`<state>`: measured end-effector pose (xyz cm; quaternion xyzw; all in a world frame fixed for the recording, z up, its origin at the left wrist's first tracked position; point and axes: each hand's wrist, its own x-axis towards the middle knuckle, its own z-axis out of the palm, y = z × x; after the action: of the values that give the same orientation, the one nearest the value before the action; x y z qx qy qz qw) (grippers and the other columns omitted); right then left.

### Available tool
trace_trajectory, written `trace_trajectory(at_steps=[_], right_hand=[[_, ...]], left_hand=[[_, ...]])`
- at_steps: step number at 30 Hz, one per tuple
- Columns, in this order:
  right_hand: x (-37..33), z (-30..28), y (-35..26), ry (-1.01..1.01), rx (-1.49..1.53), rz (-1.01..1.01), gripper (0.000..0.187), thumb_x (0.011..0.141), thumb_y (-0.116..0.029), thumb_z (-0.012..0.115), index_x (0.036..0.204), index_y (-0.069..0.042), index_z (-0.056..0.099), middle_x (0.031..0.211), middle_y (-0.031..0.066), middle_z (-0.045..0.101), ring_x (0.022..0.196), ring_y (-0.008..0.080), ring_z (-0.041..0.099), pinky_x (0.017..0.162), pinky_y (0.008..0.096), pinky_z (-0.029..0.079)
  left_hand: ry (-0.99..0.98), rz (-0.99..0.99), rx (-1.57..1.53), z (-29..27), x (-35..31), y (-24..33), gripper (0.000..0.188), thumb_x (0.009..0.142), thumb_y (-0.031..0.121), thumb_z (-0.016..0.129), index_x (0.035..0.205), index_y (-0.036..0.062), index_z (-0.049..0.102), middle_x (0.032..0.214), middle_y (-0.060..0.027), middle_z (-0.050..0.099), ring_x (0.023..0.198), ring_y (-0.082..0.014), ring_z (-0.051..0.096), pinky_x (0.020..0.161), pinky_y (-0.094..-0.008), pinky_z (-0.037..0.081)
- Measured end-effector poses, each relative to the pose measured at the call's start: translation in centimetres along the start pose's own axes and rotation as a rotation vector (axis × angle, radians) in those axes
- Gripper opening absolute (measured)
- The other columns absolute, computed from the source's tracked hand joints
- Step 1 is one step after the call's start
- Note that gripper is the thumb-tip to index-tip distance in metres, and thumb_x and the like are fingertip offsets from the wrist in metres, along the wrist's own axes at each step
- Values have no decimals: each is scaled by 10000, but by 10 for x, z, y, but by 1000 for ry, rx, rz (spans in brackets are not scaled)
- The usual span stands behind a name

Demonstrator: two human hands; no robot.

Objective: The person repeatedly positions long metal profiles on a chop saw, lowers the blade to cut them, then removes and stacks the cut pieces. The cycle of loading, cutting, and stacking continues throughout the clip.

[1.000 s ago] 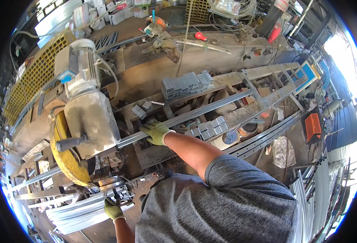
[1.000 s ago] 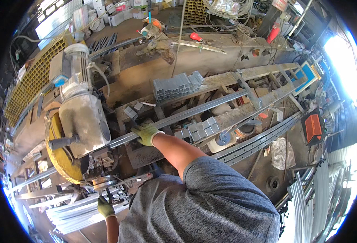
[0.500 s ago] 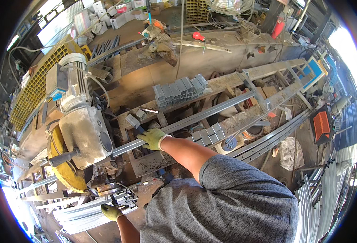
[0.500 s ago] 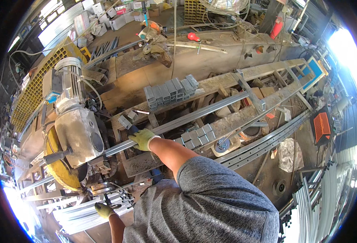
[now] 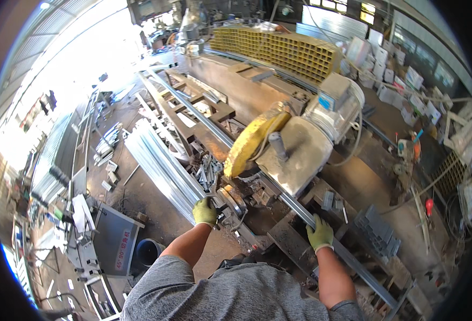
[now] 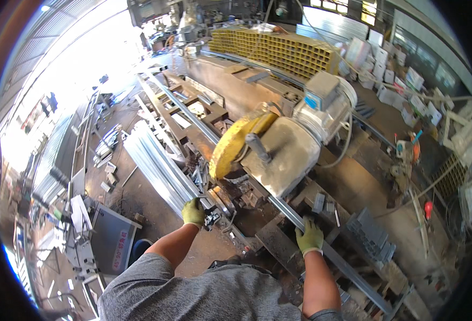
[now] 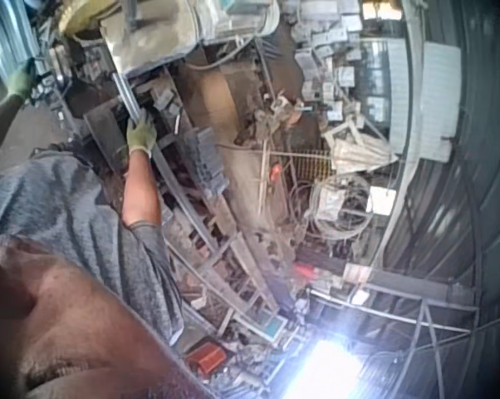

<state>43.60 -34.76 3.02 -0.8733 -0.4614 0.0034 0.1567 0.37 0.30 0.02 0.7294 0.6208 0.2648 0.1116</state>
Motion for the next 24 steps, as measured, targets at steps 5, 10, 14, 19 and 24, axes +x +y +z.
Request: trace_trajectory(at_steps=[5,10,14,19,24], right_hand=[[-1,8,6,80,34,-82,716,1038,-464,852,1659,-130,729,1516,193,830,1324,469,791,1103,627,636],[-3,4,2,59,26,-68,704,1032,-458,862,1646,-137,738,1486,244,830,1303,486,798,1093,626,640],[-4,0,-2,15,26,-11,710,1029,-461,869,1649,-141,736,1475,270,826,1303,495,797,1096,624,640],[-3,-1,-3,27,36,-33,717,1030,-468,870,1663,-162,727,1498,251,822,1340,490,783,1123,629,626],[-4,-3,-5,7,21,-6,720,1031,-465,868,1669,-167,721,1505,241,820,1359,487,773,1144,631,616]], left_hand=[[66,37,16,-8,-2,6,257,1133,291,731,1280,144,883,1163,-248,864,1127,-525,811,1001,-663,635],[15,-19,0,-10,-4,6,250,1133,310,748,1271,157,889,1175,-196,869,1168,-498,810,1030,-656,634],[64,21,-36,-11,-5,5,262,1129,301,748,1298,162,893,1195,-198,874,1190,-491,809,1049,-644,634],[24,17,-25,-9,-4,3,251,1114,262,735,1262,130,889,1221,-197,889,1211,-495,812,1065,-632,635],[58,37,-45,-6,-3,1,259,1121,278,738,1273,142,897,1236,-202,884,1232,-494,803,1067,-635,633]])
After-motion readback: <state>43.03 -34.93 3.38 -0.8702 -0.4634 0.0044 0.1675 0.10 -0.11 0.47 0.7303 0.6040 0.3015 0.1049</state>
